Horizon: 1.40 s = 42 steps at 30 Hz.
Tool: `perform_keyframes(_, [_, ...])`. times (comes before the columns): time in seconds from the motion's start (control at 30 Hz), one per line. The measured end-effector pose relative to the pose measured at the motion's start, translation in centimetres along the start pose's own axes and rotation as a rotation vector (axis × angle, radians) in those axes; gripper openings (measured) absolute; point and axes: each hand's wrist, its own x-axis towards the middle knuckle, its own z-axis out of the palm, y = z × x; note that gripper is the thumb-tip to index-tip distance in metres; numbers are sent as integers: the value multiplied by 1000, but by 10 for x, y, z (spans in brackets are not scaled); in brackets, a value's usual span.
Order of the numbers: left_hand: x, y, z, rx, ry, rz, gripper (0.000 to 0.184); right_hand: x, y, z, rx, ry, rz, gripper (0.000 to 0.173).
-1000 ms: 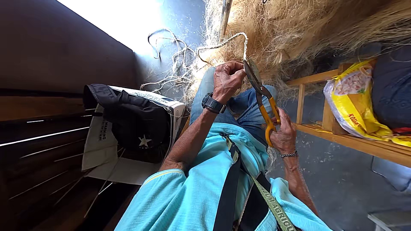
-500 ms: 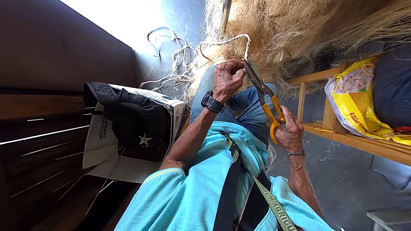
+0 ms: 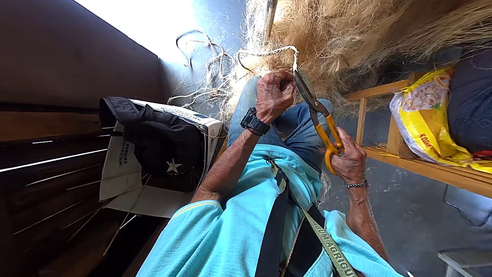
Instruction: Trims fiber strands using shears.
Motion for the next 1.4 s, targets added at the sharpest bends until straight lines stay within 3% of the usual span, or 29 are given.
perform_keyframes(0.5, [2,0,-1,10,-14,11,10,2,1,1,-24,13,-22,66])
perform_keyframes(0.63, [2,0,0,22,-12,15,8,0,2,-2,-21,18,7,60])
perform_keyframes(0.73, [0,-2,0,-2,-16,18,9,-3,5,1,141,9,55,60])
perform_keyframes(0.93, [-5,-4,-1,-238,-31,-35,14,-10,7,10,497,-35,187,75])
perform_keyframes(1.03, [-7,-3,1,-339,-31,-81,14,-13,12,9,653,-117,249,77])
perform_keyframes(1.13, [-7,-7,5,-355,1,-95,13,-18,17,5,808,-250,232,91])
perform_keyframes(1.4, [-6,-16,15,-192,79,68,17,-24,6,8,1174,-634,161,94])
